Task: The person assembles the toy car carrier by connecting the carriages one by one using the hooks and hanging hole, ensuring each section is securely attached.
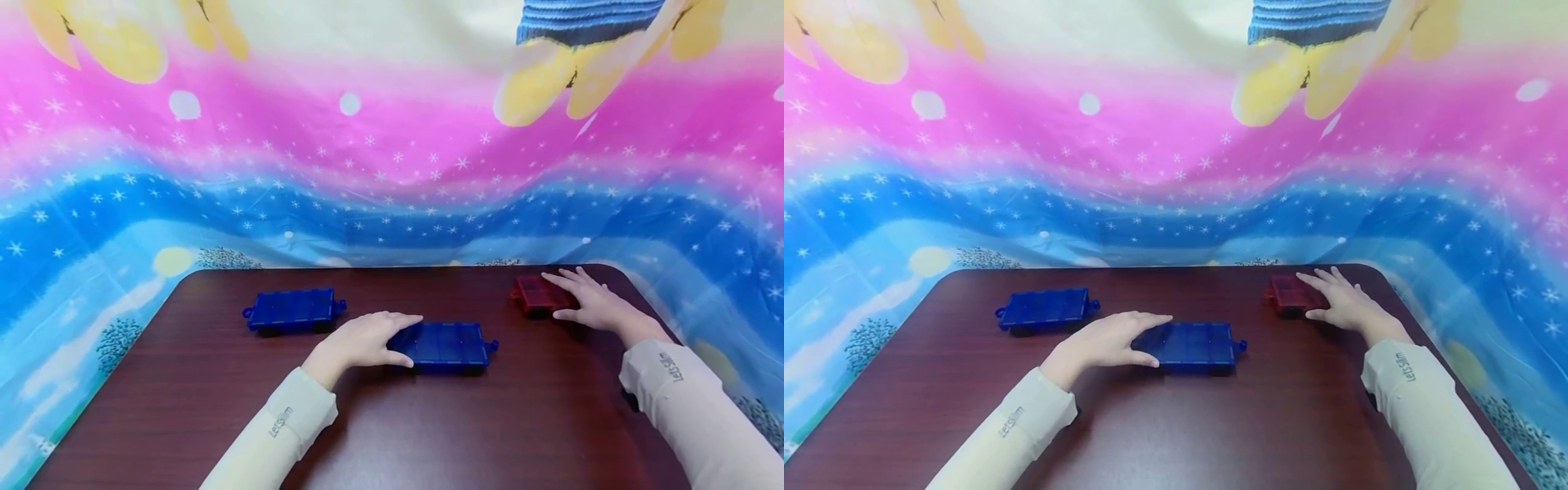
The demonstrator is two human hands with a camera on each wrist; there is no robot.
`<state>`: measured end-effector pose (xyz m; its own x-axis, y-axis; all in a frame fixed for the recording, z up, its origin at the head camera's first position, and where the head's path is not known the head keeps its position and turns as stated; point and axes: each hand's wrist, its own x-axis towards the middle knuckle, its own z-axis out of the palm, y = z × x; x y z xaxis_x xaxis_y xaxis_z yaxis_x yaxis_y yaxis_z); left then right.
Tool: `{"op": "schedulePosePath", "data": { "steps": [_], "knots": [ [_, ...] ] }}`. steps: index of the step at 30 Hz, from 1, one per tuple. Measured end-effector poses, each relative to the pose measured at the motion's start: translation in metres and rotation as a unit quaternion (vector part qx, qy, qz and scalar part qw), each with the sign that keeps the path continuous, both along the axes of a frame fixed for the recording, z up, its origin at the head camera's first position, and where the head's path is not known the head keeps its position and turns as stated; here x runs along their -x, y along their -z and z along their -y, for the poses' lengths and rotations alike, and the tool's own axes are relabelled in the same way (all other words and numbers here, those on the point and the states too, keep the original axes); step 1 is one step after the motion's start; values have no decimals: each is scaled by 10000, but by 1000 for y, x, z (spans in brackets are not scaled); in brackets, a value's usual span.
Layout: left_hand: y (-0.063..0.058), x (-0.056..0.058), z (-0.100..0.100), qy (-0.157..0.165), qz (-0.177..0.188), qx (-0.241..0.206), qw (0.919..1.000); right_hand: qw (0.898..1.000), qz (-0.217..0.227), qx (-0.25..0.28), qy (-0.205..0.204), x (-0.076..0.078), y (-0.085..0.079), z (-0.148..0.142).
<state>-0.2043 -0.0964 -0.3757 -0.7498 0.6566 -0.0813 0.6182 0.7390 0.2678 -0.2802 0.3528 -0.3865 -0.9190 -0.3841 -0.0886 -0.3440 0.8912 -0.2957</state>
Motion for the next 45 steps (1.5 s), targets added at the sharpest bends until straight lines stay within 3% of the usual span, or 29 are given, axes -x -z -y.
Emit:
{"op": "schedulePosePath", "data": {
  "steps": [15,28,45],
  "knots": [
    [2,7,-3,-170,671,-198,9974,9992,-398,-32,-50,-3,-1,-4],
    [3,9,-6,-232,754,-184,9967,9987,-514,53,12,-13,1,-6],
    [-1,7,-5,-344,847,-213,9956,9986,-516,109,-32,-34,-10,9]
  ]
}}
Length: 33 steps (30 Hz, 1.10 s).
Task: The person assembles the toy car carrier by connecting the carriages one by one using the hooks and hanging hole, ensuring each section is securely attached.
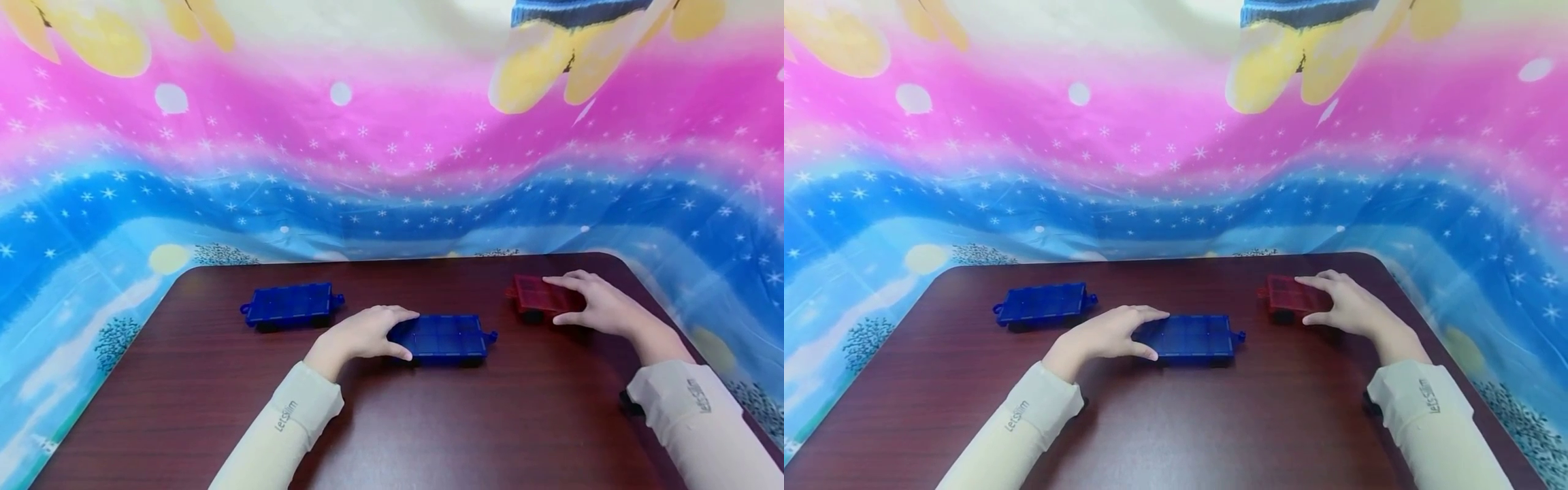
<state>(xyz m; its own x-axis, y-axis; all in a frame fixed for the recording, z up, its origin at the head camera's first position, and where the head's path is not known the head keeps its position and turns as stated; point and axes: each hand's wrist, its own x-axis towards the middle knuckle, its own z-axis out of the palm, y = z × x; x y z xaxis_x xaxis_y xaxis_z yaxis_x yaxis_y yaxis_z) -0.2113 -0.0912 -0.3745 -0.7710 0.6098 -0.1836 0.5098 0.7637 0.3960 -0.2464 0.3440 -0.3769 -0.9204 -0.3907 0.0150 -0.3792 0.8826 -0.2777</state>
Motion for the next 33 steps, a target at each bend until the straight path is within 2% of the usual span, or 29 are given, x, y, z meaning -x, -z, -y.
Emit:
{"op": "schedulePosePath", "data": {
  "steps": [17,27,33],
  "knots": [
    [0,2,-1,20,-29,38,10000,9995,-258,-97,-150,-31,-18,21],
    [0,1,-1,-10,-24,19,10000,9987,-418,-75,-281,-47,-18,29],
    [0,1,-2,-9,-12,22,10000,9992,-304,-93,-235,-54,-14,31]
  ]
}}
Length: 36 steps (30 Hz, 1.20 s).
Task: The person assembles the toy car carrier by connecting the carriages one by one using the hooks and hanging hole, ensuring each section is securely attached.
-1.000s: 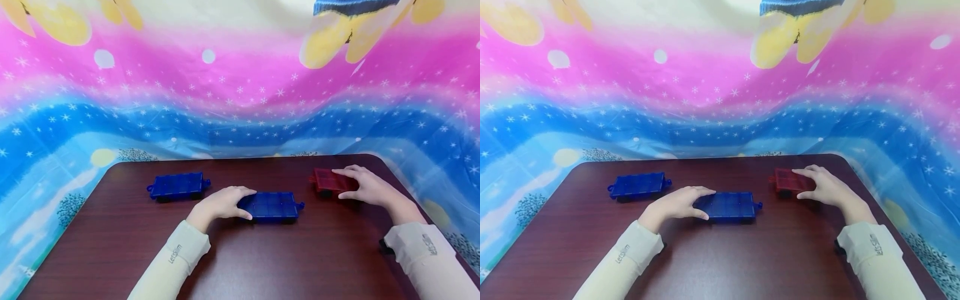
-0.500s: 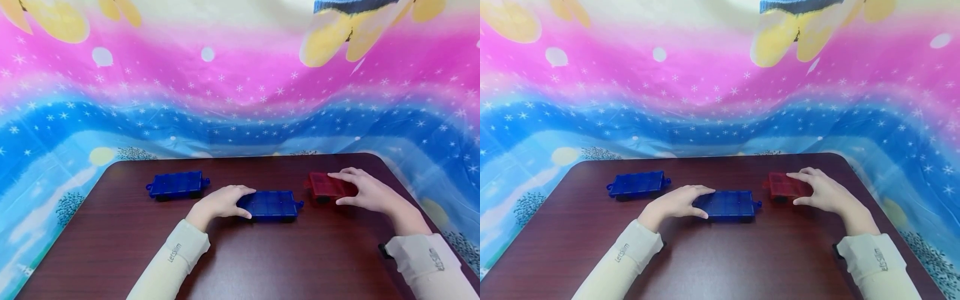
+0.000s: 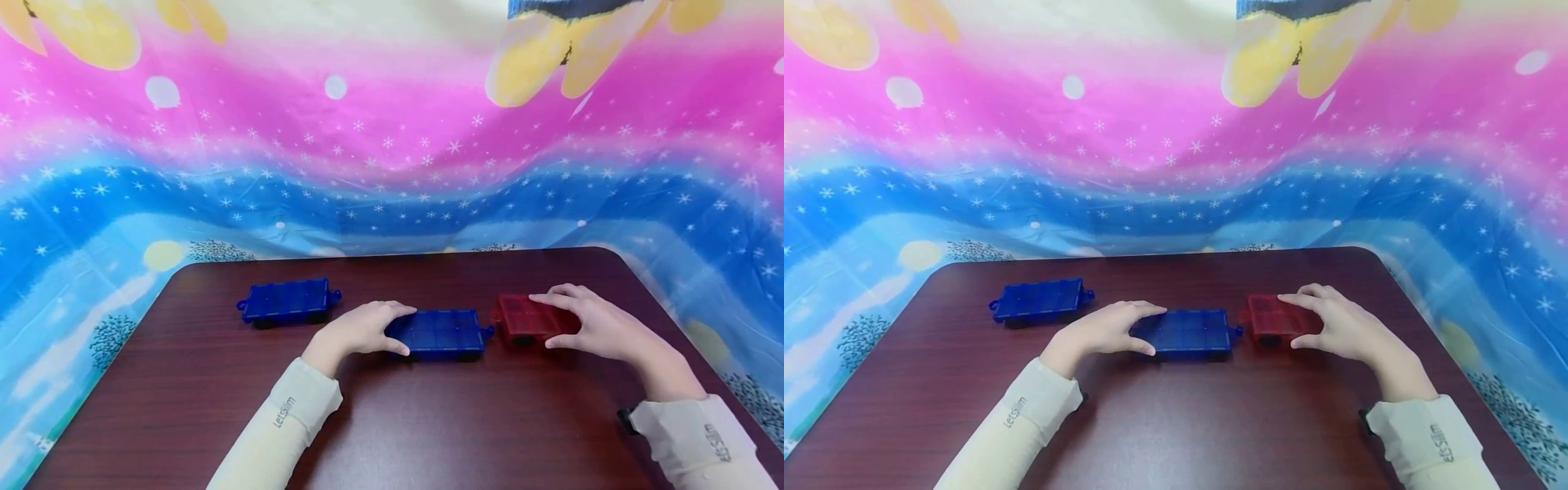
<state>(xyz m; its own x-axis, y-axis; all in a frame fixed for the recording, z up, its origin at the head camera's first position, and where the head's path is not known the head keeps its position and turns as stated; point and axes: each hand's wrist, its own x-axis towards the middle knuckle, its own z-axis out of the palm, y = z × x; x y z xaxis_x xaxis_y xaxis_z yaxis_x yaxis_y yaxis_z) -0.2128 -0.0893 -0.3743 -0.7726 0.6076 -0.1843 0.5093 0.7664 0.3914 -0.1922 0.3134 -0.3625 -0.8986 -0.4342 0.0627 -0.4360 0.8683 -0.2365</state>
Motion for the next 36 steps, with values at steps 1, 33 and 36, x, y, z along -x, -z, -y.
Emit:
{"op": "schedulePosePath", "data": {
  "steps": [1,33,36],
  "knots": [
    [0,0,0,6,-8,1,10000,10000,16,-10,-4,-1,1,0],
    [0,-1,-1,1,-45,-6,10000,9999,121,-112,-44,-7,17,1],
    [-1,-1,-1,-7,-45,23,10000,9998,115,-113,-75,-6,18,1]
  ]
}}
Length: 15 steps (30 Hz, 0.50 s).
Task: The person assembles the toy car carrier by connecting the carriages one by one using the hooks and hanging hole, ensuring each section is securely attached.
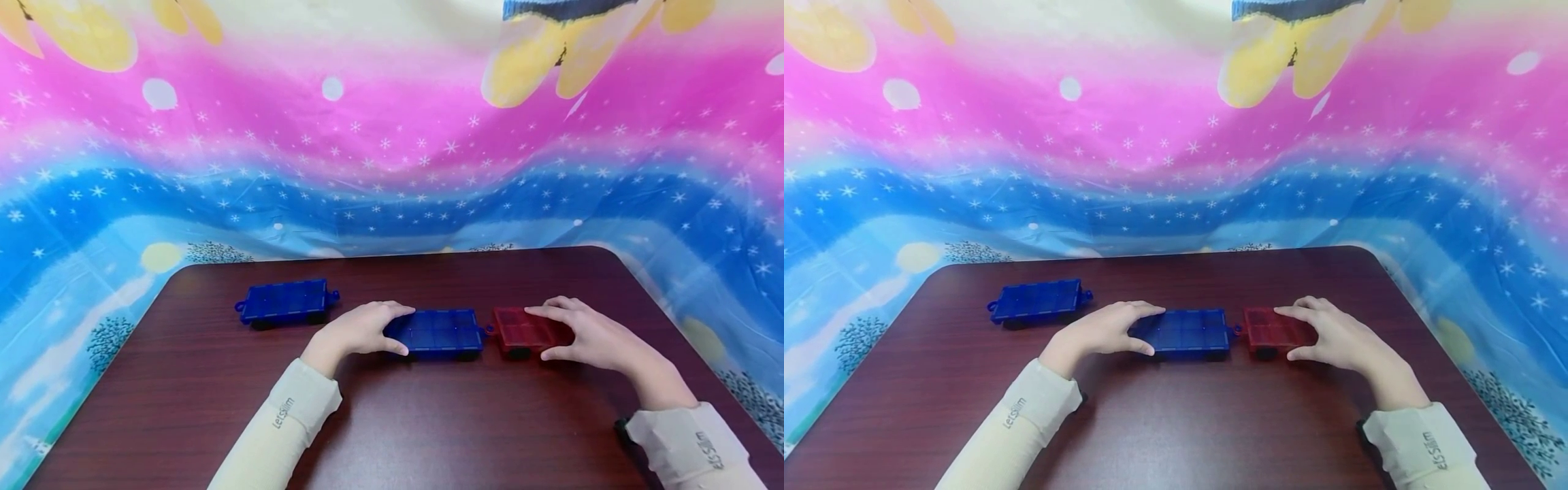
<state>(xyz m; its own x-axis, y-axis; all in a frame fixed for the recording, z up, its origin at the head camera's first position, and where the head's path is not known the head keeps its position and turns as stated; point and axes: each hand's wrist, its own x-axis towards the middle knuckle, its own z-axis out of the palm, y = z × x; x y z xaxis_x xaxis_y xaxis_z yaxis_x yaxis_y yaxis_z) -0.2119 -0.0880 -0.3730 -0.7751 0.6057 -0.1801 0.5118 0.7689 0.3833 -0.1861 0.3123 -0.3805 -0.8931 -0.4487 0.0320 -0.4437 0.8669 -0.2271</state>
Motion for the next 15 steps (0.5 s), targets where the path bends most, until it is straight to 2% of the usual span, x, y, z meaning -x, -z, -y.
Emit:
{"op": "schedulePosePath", "data": {
  "steps": [8,15],
  "knots": [
    [-4,0,-2,14,35,-18,10000,10000,58,-19,14,0,0,-1],
    [-2,-1,0,51,-259,240,9994,9999,128,30,1,-3,-1,-3]
  ]
}}
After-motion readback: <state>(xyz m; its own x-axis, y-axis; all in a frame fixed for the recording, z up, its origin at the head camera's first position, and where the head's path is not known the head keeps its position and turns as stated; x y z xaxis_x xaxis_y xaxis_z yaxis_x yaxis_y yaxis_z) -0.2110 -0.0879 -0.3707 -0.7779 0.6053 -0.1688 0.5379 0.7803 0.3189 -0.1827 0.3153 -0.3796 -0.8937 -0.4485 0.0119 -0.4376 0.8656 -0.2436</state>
